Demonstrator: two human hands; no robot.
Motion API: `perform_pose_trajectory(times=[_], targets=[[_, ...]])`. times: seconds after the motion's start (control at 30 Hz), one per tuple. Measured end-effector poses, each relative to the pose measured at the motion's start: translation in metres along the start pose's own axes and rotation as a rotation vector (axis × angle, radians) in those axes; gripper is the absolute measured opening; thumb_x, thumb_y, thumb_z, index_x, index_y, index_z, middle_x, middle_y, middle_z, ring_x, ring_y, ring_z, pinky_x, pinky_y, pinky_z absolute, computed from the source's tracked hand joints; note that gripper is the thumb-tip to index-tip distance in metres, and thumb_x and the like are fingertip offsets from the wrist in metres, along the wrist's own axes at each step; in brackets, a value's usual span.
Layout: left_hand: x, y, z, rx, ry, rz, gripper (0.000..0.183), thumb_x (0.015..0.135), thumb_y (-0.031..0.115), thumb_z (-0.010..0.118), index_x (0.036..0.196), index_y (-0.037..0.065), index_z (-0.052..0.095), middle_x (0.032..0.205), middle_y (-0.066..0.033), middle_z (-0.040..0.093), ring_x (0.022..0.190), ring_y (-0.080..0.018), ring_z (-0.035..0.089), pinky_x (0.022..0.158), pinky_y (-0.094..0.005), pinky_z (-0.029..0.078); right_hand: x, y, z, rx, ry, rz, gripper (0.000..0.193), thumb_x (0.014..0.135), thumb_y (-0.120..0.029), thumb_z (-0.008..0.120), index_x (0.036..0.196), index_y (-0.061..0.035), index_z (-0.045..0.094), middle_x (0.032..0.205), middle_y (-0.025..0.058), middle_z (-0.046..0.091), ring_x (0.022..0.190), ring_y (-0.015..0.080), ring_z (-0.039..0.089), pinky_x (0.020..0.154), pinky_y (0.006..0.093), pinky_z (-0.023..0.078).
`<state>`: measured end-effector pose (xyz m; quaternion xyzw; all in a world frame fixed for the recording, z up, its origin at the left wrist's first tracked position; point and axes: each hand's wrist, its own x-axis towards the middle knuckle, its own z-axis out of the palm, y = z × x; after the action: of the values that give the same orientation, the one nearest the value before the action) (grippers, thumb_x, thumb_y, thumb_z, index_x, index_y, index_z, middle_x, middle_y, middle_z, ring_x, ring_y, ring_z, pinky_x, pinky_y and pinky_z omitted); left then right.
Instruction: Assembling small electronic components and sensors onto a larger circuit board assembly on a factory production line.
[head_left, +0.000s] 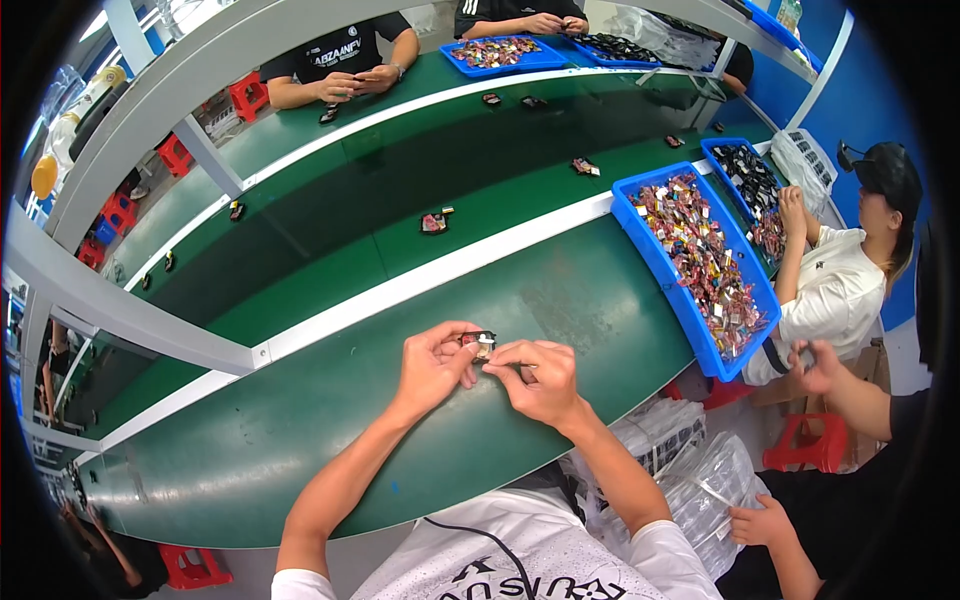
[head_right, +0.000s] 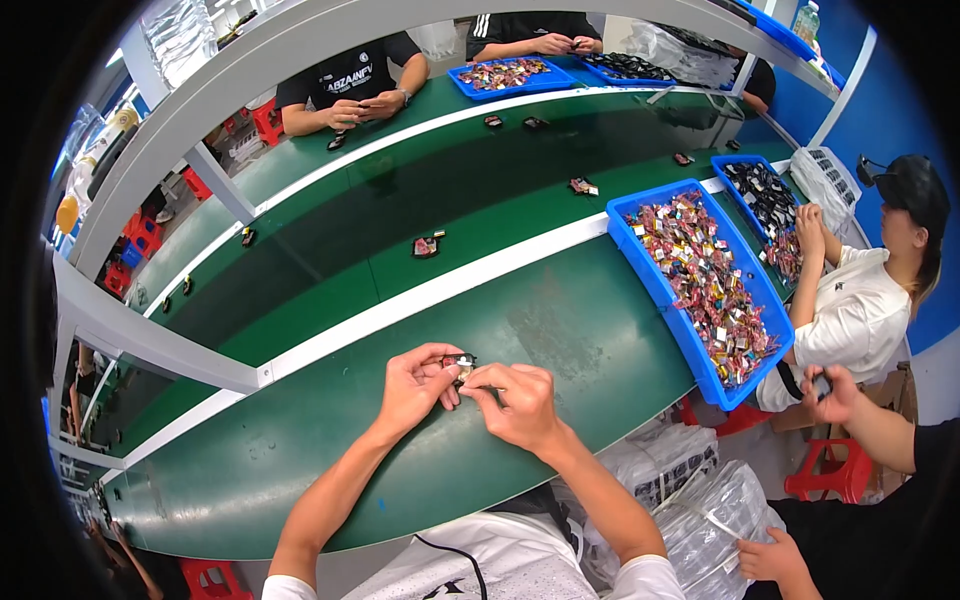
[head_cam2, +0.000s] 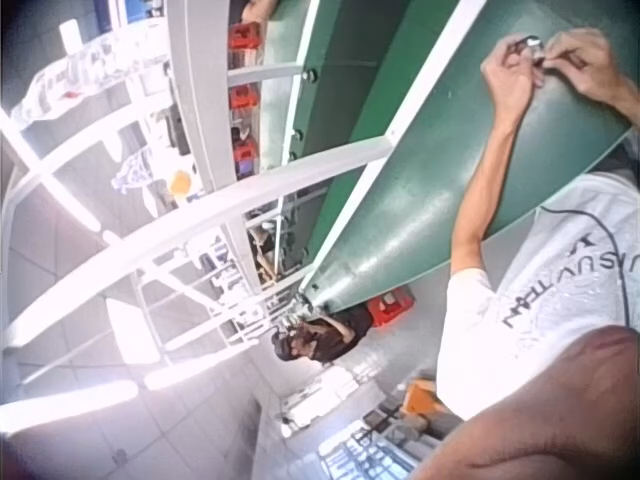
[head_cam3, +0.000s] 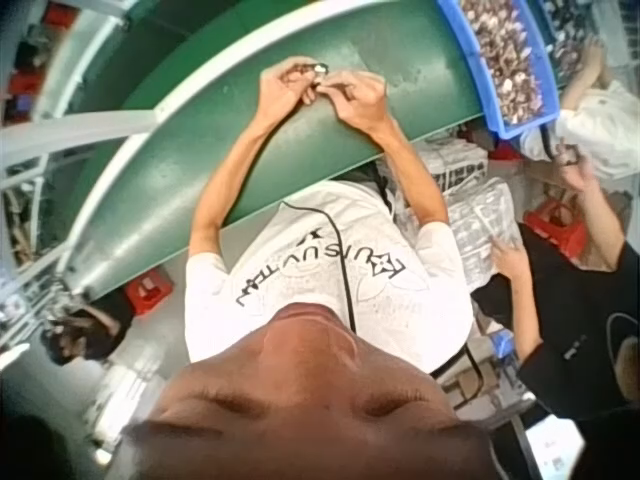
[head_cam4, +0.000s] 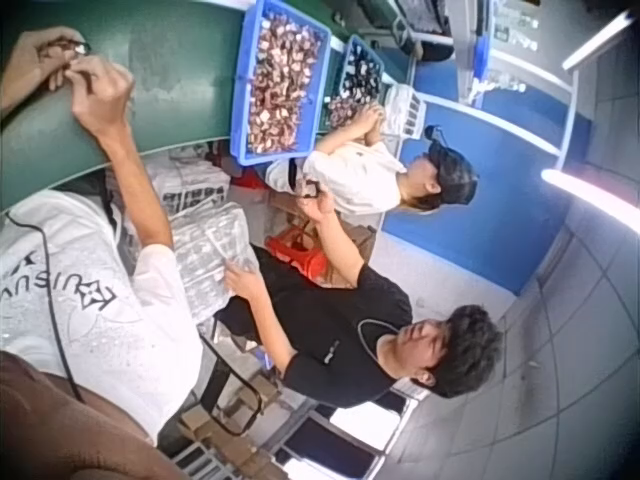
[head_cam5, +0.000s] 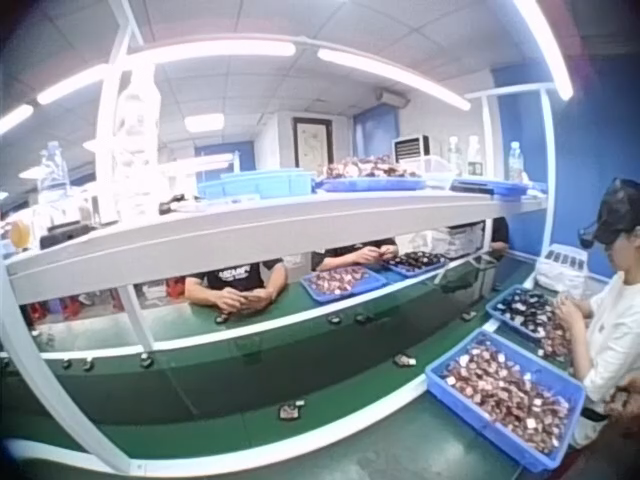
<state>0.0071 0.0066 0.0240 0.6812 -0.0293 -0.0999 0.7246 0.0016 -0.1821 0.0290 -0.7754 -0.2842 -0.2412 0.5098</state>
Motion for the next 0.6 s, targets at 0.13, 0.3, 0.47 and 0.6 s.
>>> perform_pose_trajectory(times=[0.13,0.3,0.47,0.6], targets=[[0.003,0.001,0.001,0.009,0.023,-0.029,0.020,0.095,-0.003,0.062,0.113,-0.010,0.064,0.081,-0.0114,0.071,0.059,-0.0130,0.066,0.051,-0.0249,0.055,-0.001,0.001,0.001,-0.008,0.002,-0.002,0.015,0.074,0.000,0.081,0.080,-0.0081,0.070,0.080,0.0045,0.076,0.056,0.0186,0.067,0.052,0.0289,0.046],[0.006,0.003,0.005,0.008,0.093,-0.051,0.019,0.091,-0.006,0.064,0.110,-0.010,0.066,0.080,-0.0104,0.072,0.058,-0.0124,0.066,0.051,-0.0262,0.055,0.001,0.004,0.006,-0.035,0.033,-0.009,0.017,0.074,0.000,0.082,0.082,-0.0083,0.070,0.081,0.0045,0.076,0.045,0.0169,0.055,0.049,0.0280,0.044],[0.018,0.012,-0.020,0.022,0.153,-0.042,0.021,0.095,-0.006,0.059,0.115,-0.010,0.062,0.091,-0.0150,0.070,0.061,-0.0189,0.069,0.053,-0.0281,0.058,0.000,0.003,-0.001,-0.033,0.155,0.028,0.021,0.073,0.000,0.084,0.087,-0.0075,0.070,0.086,0.0051,0.076,0.041,0.0112,0.046,0.045,0.0259,0.039],[0.060,0.022,-0.096,0.164,0.546,0.167,0.024,0.096,0.002,0.061,0.116,-0.010,0.063,0.095,-0.0155,0.069,0.061,-0.0195,0.070,0.053,-0.0285,0.059,-0.004,0.005,-0.003,-0.047,0.195,0.024,0.024,0.073,-0.001,0.085,0.090,-0.0074,0.070,0.091,0.0053,0.077,0.042,0.0088,0.045,0.044,0.0252,0.038]])
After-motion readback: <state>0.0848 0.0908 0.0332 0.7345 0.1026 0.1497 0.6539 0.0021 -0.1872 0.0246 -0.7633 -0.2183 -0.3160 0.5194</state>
